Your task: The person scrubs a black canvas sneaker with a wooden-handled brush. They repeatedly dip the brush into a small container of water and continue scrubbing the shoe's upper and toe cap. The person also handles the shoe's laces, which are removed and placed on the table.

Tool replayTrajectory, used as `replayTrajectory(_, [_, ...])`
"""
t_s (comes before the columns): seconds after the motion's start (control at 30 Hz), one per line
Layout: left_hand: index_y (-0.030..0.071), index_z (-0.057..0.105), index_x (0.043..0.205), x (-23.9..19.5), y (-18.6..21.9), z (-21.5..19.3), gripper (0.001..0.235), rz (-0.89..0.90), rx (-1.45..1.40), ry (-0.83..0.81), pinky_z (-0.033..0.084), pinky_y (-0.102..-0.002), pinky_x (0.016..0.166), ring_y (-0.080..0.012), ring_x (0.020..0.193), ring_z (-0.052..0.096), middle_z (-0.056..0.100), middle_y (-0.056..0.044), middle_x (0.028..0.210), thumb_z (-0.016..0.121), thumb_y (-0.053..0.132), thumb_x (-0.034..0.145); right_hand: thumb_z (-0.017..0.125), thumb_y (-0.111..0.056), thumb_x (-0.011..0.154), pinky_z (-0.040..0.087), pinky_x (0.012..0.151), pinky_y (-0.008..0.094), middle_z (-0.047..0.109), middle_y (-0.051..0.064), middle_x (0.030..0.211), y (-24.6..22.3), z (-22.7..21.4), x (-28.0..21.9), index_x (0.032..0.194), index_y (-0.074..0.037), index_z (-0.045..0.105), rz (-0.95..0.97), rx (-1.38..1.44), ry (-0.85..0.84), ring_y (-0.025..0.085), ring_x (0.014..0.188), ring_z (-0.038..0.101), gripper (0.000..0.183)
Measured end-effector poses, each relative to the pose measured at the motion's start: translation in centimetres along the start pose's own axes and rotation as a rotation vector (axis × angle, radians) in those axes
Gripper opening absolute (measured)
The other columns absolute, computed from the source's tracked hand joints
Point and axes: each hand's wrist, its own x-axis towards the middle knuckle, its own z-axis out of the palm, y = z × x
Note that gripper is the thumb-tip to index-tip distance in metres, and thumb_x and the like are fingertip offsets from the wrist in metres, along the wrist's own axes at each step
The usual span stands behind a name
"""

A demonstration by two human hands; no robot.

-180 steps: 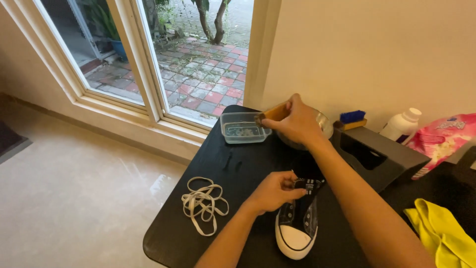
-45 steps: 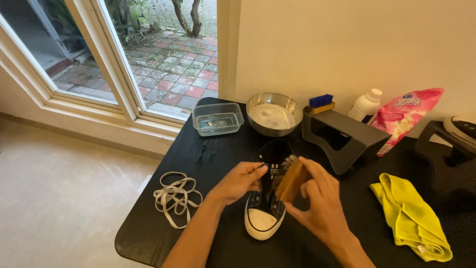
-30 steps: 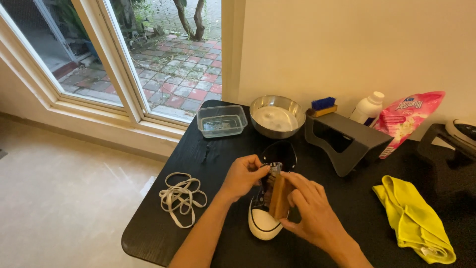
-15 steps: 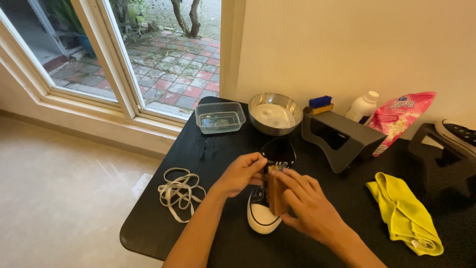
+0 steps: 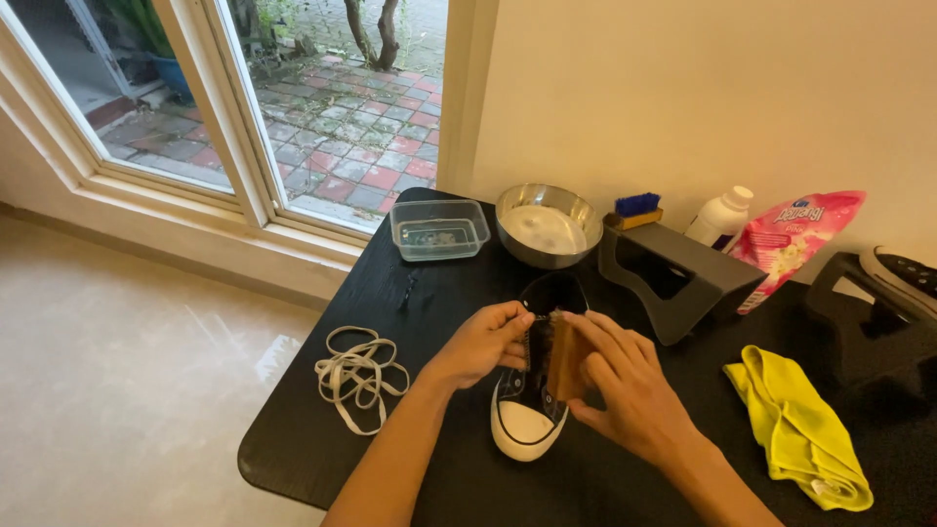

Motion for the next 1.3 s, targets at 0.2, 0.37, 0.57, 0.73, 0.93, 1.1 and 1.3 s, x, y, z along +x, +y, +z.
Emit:
replayTrajectory(0.2, [0.015,0.055,0.090,0.3,-0.6,-0.3,0.024,-0.013,0.013,0.012,0.058,-0.026,0.068,-0.0092,0.066,0.059,0.060,0.000,0.080,0.052,0.027,0.110,0.085,-0.022,0.066,0.038,0.102,0.045,0.051,0.011,0.156,0.0,0.2,-0.3,0.088,-0.012,0.053,-0.054,-0.007,-0.111,0.029,0.144,0.047,0.041])
replayTrajectory(0.37, [0.013,0.059,0.092,0.2,-0.3,-0.3,0.022,-0.005,0.006,0.009,0.060,-0.029,0.070,-0.0157,0.073,0.069,0.068,-0.005,0.085,0.054,0.027,0.108,0.088,-0.026,0.067,0.037,0.102,0.047,0.045,0.015,0.159,-0.8,0.1,0.1,0.085,-0.012,0.045,-0.080,0.007,-0.086,0.033,0.146,0.043,0.049])
replayTrajectory(0.57, [0.015,0.055,0.085,0.1,-0.2,-0.4,0.026,0.002,-0.018,0.028,0.060,-0.029,0.069,-0.0117,0.065,0.060,0.057,0.000,0.075,0.054,0.027,0.108,0.087,-0.023,0.063,0.037,0.098,0.047,0.050,0.012,0.156,-0.6,0.1,0.7,0.083,-0.012,0.048,-0.008,-0.035,-0.036,0.031,0.144,0.047,0.045])
replayTrajectory(0.73, [0.014,0.054,0.087,0.1,-0.2,-0.6,0.025,0.023,-0.062,0.017,0.063,-0.031,0.073,-0.0200,0.079,0.074,0.068,-0.006,0.086,0.054,0.028,0.108,0.093,-0.028,0.061,0.035,0.101,0.049,0.045,0.014,0.158,-0.5,1.0,-0.1,0.093,-0.012,0.052,-0.072,0.024,-0.213,0.030,0.146,0.041,0.053])
replayTrajectory(0.93, [0.015,0.058,0.094,0.0,-0.1,-0.3,0.024,-0.015,0.018,-0.005,0.060,-0.031,0.075,-0.0137,0.072,0.065,0.064,-0.002,0.082,0.049,0.030,0.110,0.088,-0.021,0.062,0.037,0.095,0.046,0.049,0.013,0.157,-0.2,0.0,1.3,0.082,-0.013,0.043,-0.012,-0.048,0.040,0.033,0.144,0.047,0.050])
replayTrajectory(1.1, [0.012,0.056,0.093,0.1,-0.3,-0.4,0.022,-0.003,-0.061,0.007,0.063,-0.034,0.078,-0.0227,0.085,0.074,0.071,-0.009,0.094,0.048,0.025,0.110,0.094,-0.027,0.061,0.035,0.097,0.049,0.046,0.012,0.159,-0.1,0.8,-0.1,0.090,-0.013,0.050,-0.070,0.055,-0.202,0.030,0.145,0.043,0.055])
replayTrajectory(1.3, [0.010,0.061,0.092,0.1,-0.2,-0.6,0.021,0.051,-0.152,0.018,0.066,-0.035,0.076,-0.0194,0.077,0.073,0.070,-0.007,0.084,0.056,0.023,0.107,0.087,-0.022,0.068,0.038,0.095,0.047,0.045,0.016,0.159,-0.7,-0.2,1.3,0.081,-0.013,0.045,-0.133,0.087,-0.097,0.034,0.145,0.044,0.045])
